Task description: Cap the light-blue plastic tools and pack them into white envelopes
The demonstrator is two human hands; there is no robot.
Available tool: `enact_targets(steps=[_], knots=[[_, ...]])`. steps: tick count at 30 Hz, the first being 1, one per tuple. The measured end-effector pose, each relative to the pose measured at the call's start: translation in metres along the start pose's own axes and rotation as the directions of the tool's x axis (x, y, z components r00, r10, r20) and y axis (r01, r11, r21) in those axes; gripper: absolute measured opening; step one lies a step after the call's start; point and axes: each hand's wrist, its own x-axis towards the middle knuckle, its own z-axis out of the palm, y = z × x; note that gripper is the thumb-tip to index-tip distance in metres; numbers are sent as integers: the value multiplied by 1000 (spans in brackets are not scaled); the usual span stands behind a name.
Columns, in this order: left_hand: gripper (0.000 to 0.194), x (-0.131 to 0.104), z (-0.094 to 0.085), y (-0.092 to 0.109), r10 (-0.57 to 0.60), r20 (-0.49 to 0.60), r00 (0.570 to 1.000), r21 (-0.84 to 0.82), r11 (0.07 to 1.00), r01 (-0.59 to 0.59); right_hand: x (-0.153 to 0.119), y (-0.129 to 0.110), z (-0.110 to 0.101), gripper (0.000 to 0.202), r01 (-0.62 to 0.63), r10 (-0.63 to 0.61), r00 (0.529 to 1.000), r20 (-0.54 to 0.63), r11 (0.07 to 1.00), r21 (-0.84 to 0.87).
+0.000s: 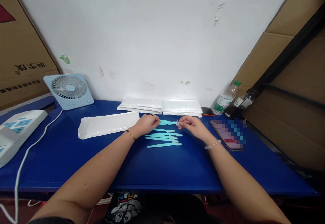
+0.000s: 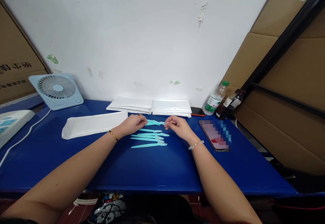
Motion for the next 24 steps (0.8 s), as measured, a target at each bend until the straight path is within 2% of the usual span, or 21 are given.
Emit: enact_targets(steps=[4, 7, 10, 12, 15, 20, 22, 24], knots=[[29, -1, -1, 5, 49, 41, 998, -22, 999, -48, -2, -3, 4, 21, 10, -7, 995, 98, 1000, -28], [29, -2, 0, 5, 83, 94, 992, -12, 997, -82, -1, 0, -1, 21, 79, -61, 995, 83, 968, -236], [23, -1, 3, 0, 52, 37, 998, 78, 995, -55, 4, 9, -7, 22, 176, -204, 979, 11, 814, -554], [25, 0, 6, -5, 14, -39, 999, 163, 987, -8, 9, 17, -9, 28, 224, -250, 966, 62, 700, -678], [29, 2, 10, -12, -45, -68, 997, 233, 971, 60, 14, 23, -7, 24, 231, -209, 969, 128, 596, -769], [18, 6, 11, -17, -111, -37, 993, 158, 981, 116, 13, 19, 2, 11, 194, -201, 973, 111, 459, -867], [16, 7, 11, -17, -115, -33, 993, 133, 984, 118, 12, 15, 5, 12, 186, -210, 972, 105, 417, -889], [16, 7, 11, -18, -115, -29, 993, 119, 986, 117, 12, 13, 8, 13, 179, -215, 972, 96, 414, -892]])
